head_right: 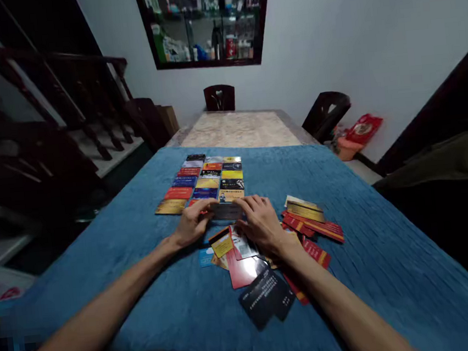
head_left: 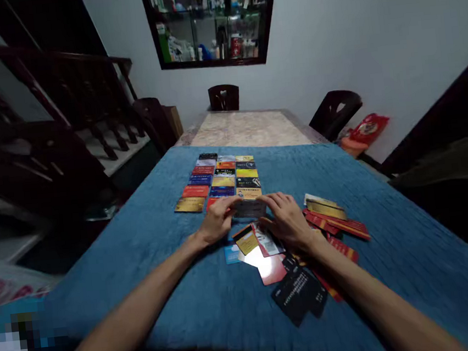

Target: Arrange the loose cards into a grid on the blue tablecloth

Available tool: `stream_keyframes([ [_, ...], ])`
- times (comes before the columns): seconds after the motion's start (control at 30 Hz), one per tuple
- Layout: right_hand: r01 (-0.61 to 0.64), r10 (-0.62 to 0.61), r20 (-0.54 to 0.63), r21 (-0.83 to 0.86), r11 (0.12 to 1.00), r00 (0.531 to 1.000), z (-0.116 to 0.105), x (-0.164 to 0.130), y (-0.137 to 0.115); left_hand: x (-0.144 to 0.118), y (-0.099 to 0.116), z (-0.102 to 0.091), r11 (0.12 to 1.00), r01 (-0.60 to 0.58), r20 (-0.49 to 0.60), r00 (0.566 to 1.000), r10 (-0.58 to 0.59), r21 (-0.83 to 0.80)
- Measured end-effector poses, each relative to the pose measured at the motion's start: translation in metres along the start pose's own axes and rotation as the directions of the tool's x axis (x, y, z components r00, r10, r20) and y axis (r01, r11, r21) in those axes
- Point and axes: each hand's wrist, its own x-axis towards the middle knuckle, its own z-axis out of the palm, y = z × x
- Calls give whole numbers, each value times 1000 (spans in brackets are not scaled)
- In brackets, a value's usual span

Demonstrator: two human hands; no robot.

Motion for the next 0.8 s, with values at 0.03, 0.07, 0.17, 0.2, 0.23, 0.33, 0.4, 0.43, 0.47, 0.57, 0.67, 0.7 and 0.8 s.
stream_keyframes([
  [0.03,-9,9,-2,-5,1000,1000,0,0,0,0,-1,0,1000,4,1,1000,-4,5],
  [0.07,-17,17,-5,-8,1000,1000,0,0,-1,1,-1,0,1000,9,2,1000,-9,9],
  [0.17,-39,39,-24,-11,999,999,-1,0,-1,1,0,-1,999,30,6,1000,-30,24],
  [0.2,-44,44,-34,-8,999,998,-1,0,-1,1,0,-1,999,39,7,999,-39,29],
  [0.23,-47,47,-43,-4,999,998,-2,0,-1,1,1,-2,998,48,6,999,-48,34],
  [0.33,-37,37,-65,14,999,997,-3,0,-1,1,4,-2,996,70,-6,998,-69,48],
  [0.4,-23,24,-80,22,1000,996,-4,0,0,0,4,-2,996,66,-7,998,-66,65],
  [0.43,-16,18,-91,22,1000,996,-4,-1,0,0,3,-2,996,56,-3,998,-55,76],
  [0.47,-11,13,-102,22,1000,995,-4,-1,0,0,3,-3,995,39,1,999,-39,88],
  [0.57,2,1,-120,29,1000,993,-4,-1,0,0,2,-5,991,-28,15,1000,26,128],
  [0.67,3,2,-116,48,999,993,-5,-1,1,2,3,-8,978,-96,54,995,88,182],
  [0.7,1,5,-115,54,999,993,-5,-1,2,4,3,-10,973,-115,70,992,103,199],
  [0.8,-12,20,-105,80,997,994,-7,0,4,8,5,-13,961,-140,115,987,115,237],
])
